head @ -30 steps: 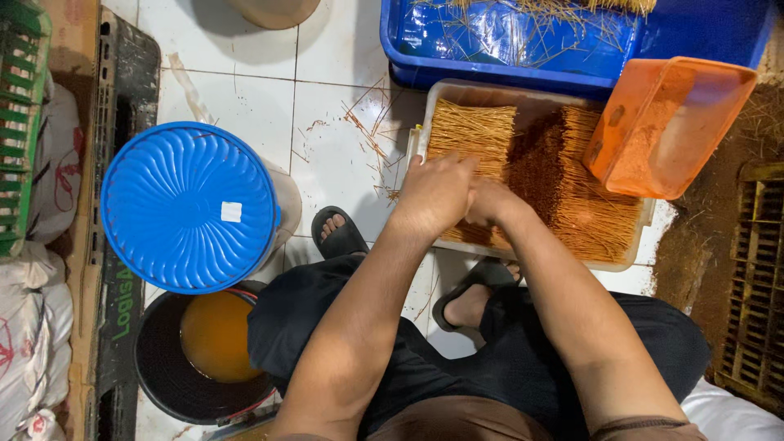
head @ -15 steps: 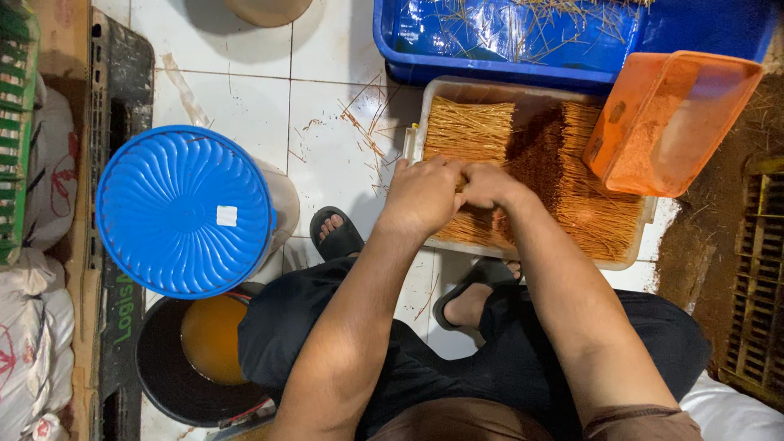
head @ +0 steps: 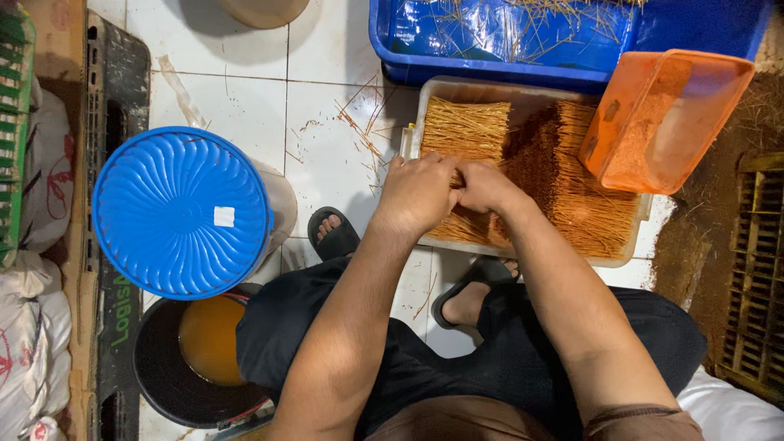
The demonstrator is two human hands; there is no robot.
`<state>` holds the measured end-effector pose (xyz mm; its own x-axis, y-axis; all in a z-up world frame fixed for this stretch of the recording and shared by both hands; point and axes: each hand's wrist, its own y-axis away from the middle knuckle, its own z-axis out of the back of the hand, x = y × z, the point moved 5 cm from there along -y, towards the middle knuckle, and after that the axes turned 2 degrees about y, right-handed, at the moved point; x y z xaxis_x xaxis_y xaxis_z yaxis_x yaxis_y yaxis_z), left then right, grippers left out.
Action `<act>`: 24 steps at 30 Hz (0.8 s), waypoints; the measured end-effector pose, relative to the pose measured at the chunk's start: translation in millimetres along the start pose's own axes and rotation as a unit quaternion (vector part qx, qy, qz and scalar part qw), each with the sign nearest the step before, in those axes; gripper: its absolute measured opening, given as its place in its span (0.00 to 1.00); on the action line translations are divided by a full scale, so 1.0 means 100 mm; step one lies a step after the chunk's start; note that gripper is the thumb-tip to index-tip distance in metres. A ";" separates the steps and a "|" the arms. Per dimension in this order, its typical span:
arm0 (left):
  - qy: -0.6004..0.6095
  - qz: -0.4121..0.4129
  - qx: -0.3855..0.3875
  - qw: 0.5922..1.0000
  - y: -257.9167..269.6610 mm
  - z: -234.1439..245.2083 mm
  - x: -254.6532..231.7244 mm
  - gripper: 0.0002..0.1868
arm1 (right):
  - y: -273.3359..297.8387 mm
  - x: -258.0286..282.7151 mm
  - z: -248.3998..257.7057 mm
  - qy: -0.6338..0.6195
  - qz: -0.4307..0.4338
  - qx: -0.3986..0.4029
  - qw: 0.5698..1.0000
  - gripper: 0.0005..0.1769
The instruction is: The person sits on the floor and repeatedly picks up bundles of thin sticks from a blue tub, then places them into a white tub, arranging them neatly by hand.
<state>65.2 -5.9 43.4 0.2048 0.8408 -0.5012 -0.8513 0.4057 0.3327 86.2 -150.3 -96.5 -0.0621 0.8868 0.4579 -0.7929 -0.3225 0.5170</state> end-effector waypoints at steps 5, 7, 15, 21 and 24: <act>0.000 0.008 0.020 1.000 -0.02 0.03 -0.03 0.30 | -0.01 -0.01 -0.06 0.093 0.017 -0.037 0.995 0.30; -0.003 0.000 0.015 1.000 -0.01 0.03 -0.05 0.33 | 0.06 -0.02 0.05 0.061 0.029 -0.161 0.985 0.22; 0.010 0.007 0.015 1.000 -0.01 0.07 -0.03 0.32 | 0.39 0.20 -0.09 0.075 0.017 -0.119 0.990 0.13; 0.040 -0.007 -0.044 0.998 0.05 0.23 0.06 0.31 | 0.40 0.15 -0.02 0.092 0.113 -0.273 0.951 0.09; 0.038 -0.004 -0.054 0.998 0.04 0.27 0.08 0.31 | 0.41 0.23 0.17 0.077 0.149 -0.364 0.916 0.13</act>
<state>76.3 12.4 62.1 0.1777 0.8059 -0.5647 -0.8980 0.3675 0.2420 62.6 -148.8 -51.9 -0.3822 0.8494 0.3638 -0.9175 -0.3020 -0.2589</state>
